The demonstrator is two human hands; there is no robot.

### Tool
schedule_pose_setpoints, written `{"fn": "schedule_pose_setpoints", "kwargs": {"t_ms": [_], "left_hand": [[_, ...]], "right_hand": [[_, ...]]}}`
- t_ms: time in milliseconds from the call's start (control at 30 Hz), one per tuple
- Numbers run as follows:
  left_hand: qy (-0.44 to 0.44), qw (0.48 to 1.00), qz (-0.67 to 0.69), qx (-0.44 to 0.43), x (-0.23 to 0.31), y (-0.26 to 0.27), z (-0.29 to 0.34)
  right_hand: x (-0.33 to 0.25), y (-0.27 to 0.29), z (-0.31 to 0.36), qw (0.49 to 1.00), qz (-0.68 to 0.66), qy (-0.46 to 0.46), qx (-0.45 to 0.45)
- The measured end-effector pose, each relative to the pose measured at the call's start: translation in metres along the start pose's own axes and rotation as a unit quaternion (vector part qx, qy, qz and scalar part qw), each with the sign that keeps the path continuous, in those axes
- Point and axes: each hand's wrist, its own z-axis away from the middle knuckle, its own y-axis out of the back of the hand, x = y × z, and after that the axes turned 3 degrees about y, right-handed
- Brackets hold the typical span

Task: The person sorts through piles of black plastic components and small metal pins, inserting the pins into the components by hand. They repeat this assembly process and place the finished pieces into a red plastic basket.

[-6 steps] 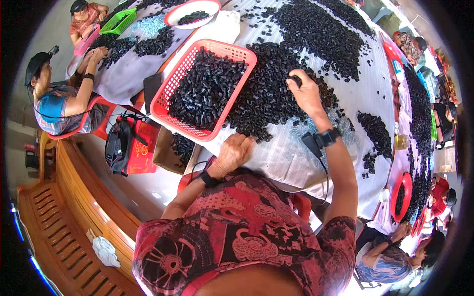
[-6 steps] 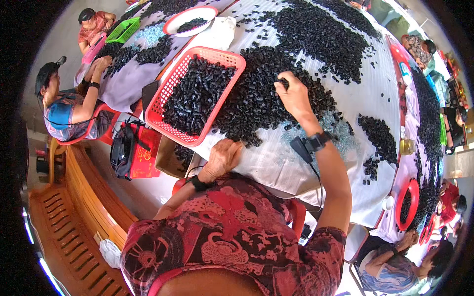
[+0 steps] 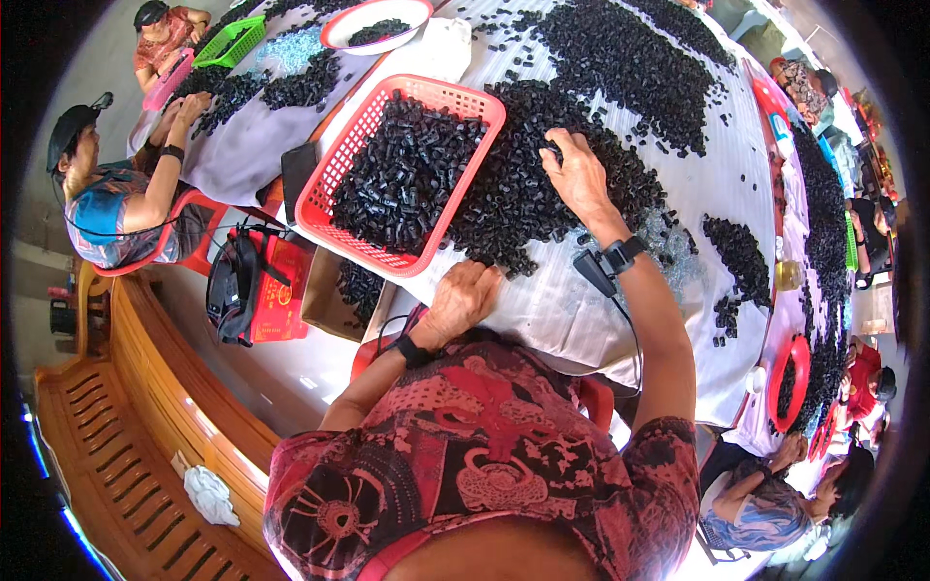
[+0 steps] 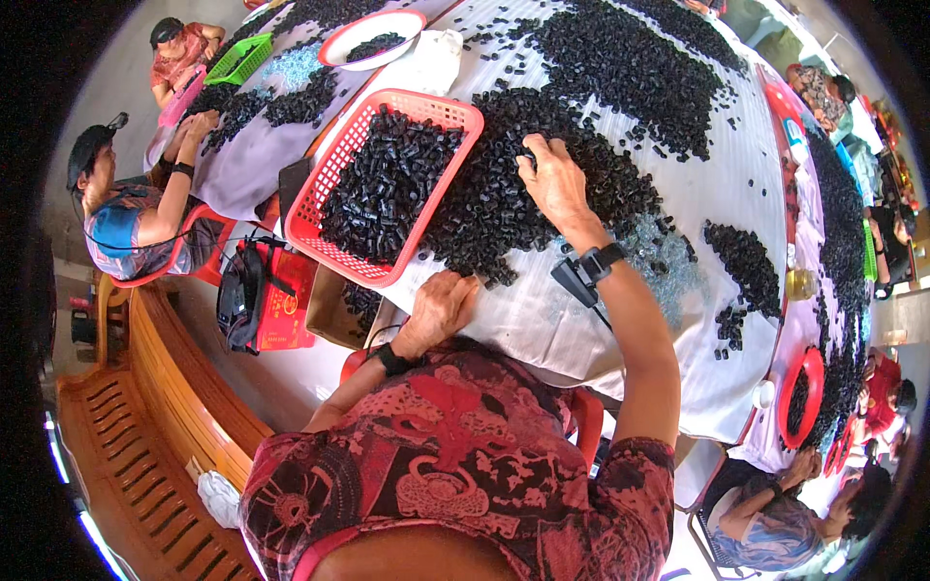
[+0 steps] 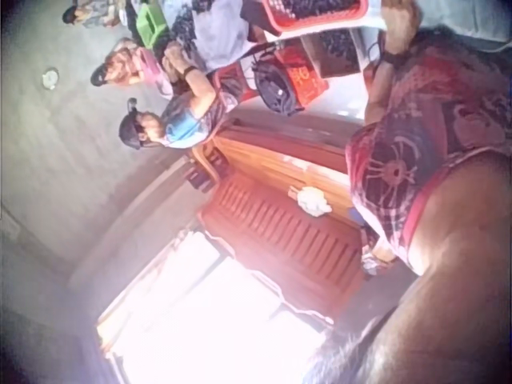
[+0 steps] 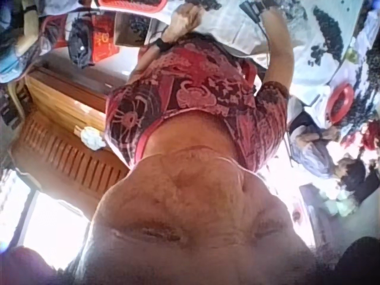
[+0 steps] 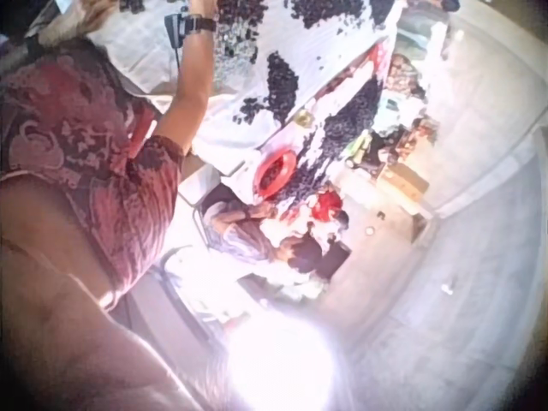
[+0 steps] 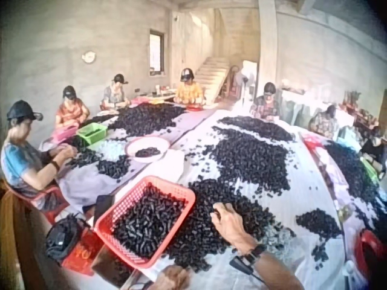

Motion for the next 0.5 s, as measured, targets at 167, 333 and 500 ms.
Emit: {"fn": "schedule_pose_setpoints", "kwargs": {"t_ms": [167,333,500], "left_hand": [[-0.004,1.0,0.005,-0.001,-0.004,0.0,-0.004],[-0.005,1.0,0.003,-0.001,-0.004,-0.001,-0.003],[-0.016,1.0,0.019,0.014,-0.002,-0.005,-0.008]], "right_hand": [[-0.006,-0.008,-0.001,0.998,-0.043,-0.018,-0.049],[-0.005,-0.011,-0.011,0.986,-0.162,0.028,-0.04],[-0.004,0.012,-0.015,0.978,-0.206,0.008,-0.021]]}}
